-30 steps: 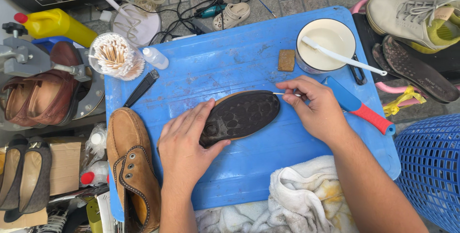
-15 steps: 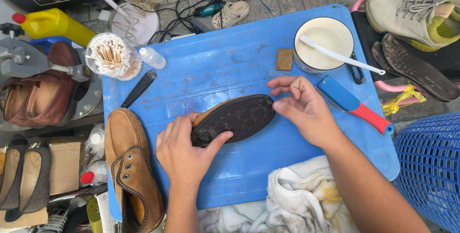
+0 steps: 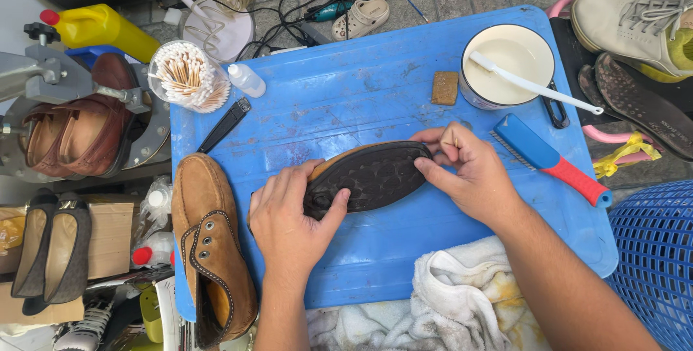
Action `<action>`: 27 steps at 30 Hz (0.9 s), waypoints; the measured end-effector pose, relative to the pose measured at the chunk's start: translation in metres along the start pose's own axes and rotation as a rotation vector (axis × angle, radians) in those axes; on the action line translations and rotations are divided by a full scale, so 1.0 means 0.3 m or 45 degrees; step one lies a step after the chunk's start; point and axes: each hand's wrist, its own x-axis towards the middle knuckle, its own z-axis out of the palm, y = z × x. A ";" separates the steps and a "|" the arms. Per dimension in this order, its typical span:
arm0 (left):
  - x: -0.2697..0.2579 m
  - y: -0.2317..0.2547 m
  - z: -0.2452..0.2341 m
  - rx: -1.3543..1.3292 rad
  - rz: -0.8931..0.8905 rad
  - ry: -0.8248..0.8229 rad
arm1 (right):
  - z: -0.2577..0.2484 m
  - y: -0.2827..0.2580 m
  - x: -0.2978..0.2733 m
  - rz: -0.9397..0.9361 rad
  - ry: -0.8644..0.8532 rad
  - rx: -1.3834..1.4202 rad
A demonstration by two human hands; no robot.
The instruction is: The person scrubs the sole of a brown shoe with a brush and cleaning solution, wipes it with a cloth, and uses a toothpick to clean the tread grooves. The person repeats the scrubbing and wiping steps on the same shoe.
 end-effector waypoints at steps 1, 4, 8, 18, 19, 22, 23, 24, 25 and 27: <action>0.001 -0.001 -0.001 0.001 -0.002 -0.003 | -0.001 0.000 -0.001 0.002 0.008 -0.014; 0.002 -0.004 -0.004 -0.006 -0.010 -0.011 | 0.001 -0.007 -0.009 -0.008 0.036 -0.083; 0.000 -0.008 -0.007 -0.005 -0.034 -0.027 | 0.014 -0.018 -0.009 -0.081 0.085 -0.197; -0.003 -0.011 -0.013 -0.020 -0.004 -0.037 | 0.007 -0.015 -0.005 -0.080 0.045 -0.134; -0.004 -0.013 -0.015 -0.027 -0.001 -0.039 | 0.004 -0.014 -0.005 -0.067 0.021 -0.045; -0.006 -0.023 -0.023 -0.036 0.023 -0.042 | -0.012 -0.008 -0.007 -0.039 -0.037 0.201; -0.008 -0.026 -0.026 -0.037 0.033 -0.041 | -0.014 -0.005 -0.007 -0.039 -0.052 0.271; -0.012 -0.026 -0.027 -0.044 0.030 -0.041 | -0.018 -0.002 -0.009 -0.038 -0.067 0.341; -0.015 -0.029 -0.030 -0.049 0.029 -0.039 | -0.021 0.001 -0.008 -0.030 -0.056 0.374; -0.020 -0.030 -0.032 -0.062 0.027 -0.039 | -0.025 0.009 -0.007 -0.012 -0.040 0.444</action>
